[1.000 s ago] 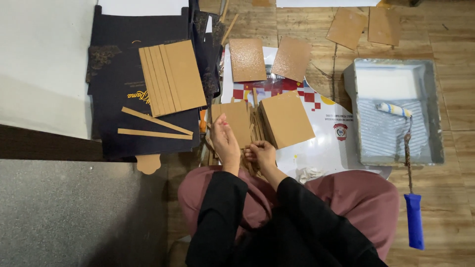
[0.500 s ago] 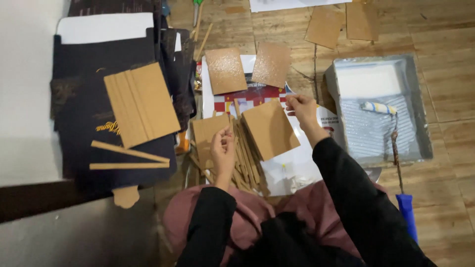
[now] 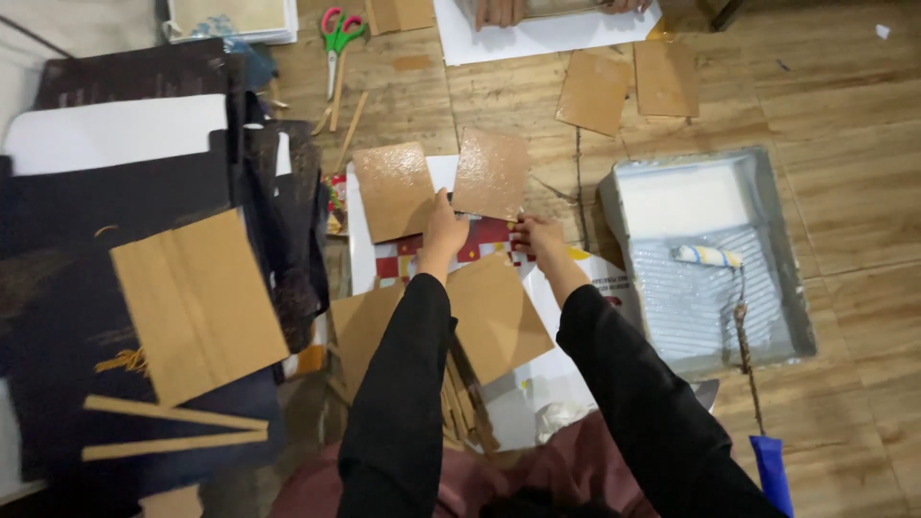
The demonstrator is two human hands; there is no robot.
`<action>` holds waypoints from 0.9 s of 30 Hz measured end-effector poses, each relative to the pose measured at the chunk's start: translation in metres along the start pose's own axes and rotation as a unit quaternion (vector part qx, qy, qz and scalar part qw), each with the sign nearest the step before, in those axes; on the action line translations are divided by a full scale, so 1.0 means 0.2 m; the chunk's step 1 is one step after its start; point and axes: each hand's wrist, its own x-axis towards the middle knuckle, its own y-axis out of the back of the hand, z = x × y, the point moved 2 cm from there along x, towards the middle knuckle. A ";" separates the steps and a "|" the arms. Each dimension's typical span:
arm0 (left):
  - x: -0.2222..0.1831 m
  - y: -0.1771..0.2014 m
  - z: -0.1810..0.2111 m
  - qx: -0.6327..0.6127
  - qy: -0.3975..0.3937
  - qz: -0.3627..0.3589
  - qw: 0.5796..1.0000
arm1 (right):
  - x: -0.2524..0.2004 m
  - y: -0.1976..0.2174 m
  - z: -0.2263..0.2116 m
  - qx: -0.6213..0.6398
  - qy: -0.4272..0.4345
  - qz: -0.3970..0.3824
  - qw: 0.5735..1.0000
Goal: A person sits on the floor and prepares cardboard pieces by stacking them and applying glue with a paint roller.
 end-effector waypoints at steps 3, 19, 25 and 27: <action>0.02 -0.02 0.07 -0.002 0.044 -0.004 0.999 | -0.03 -0.03 -0.04 -0.004 -0.013 0.011 1.000; -0.22 0.01 0.16 -0.160 0.060 -0.022 0.985 | -0.27 0.14 -0.16 0.210 -0.034 -0.012 0.977; -0.33 0.12 0.28 -0.254 -0.003 0.066 0.965 | -0.32 0.14 -0.51 0.155 0.093 0.033 0.983; -0.43 0.22 0.33 -0.295 -0.029 0.117 0.948 | -0.18 0.15 -0.64 0.151 0.131 0.051 0.978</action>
